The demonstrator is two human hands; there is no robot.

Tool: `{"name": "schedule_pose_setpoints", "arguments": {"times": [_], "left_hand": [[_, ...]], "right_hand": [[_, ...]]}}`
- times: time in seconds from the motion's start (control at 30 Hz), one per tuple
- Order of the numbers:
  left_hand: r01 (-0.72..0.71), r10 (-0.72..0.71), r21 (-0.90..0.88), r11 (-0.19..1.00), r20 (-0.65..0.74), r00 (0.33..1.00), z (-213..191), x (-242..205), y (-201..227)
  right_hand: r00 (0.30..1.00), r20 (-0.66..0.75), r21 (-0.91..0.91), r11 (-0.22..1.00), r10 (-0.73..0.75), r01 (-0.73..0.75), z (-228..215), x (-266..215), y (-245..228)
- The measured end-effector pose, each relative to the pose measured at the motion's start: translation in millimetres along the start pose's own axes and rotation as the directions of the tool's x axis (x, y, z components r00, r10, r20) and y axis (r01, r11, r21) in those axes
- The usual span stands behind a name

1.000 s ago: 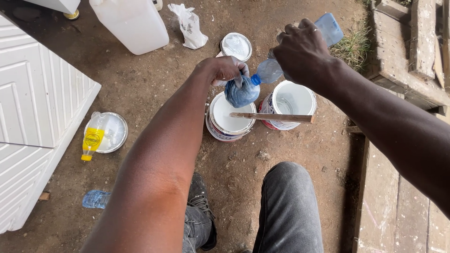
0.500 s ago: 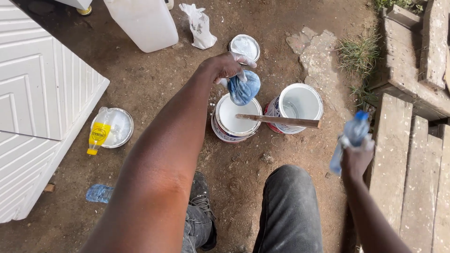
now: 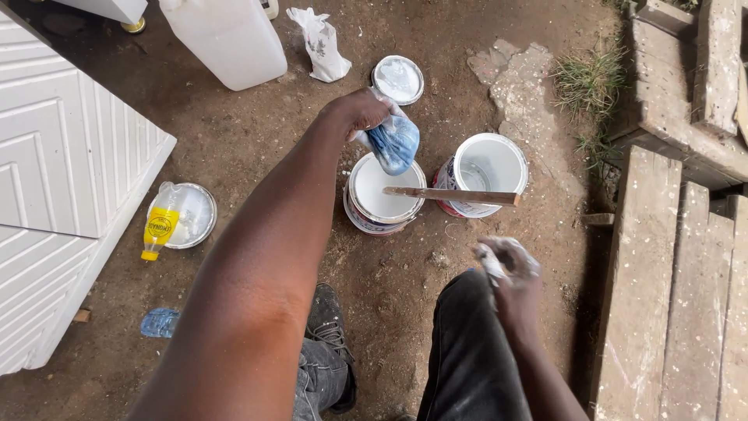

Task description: Stirring white paint in a bucket with a wooden stick and adding water from a plastic bottle to thin it.

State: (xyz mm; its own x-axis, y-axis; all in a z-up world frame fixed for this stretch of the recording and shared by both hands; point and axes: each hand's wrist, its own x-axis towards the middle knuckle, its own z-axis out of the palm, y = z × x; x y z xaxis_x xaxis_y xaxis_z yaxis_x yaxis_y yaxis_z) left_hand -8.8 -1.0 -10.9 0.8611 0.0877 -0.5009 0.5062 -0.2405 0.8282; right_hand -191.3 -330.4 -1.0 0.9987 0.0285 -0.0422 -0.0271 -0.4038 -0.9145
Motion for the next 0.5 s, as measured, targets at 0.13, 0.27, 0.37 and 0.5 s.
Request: {"name": "schedule_pose_setpoints", "arguments": {"times": [0.13,0.27,0.37,0.5], "left_hand": [[0.015,-0.014,0.060,0.998,-0.014,1.000,7.8,23.7,-0.9],[0.014,-0.007,0.131,0.991,-0.059,0.998,14.0,48.3,-21.9],[0.005,0.019,0.291,0.957,-0.079,0.997,18.5,28.2,-16.6],[-0.152,0.155,0.437,0.886,0.030,0.987,5.9,36.8,-38.0]], "right_hand": [[0.987,0.158,0.549,0.832,-0.012,-0.078,82.2,32.0,-68.3],[0.965,0.148,0.942,0.265,0.217,-0.204,156.2,78.2,-66.3],[0.916,0.098,0.984,0.098,0.390,-0.147,181.3,106.6,-68.5],[0.858,0.094,0.917,0.291,0.505,-0.271,207.3,135.3,-40.9]]}}
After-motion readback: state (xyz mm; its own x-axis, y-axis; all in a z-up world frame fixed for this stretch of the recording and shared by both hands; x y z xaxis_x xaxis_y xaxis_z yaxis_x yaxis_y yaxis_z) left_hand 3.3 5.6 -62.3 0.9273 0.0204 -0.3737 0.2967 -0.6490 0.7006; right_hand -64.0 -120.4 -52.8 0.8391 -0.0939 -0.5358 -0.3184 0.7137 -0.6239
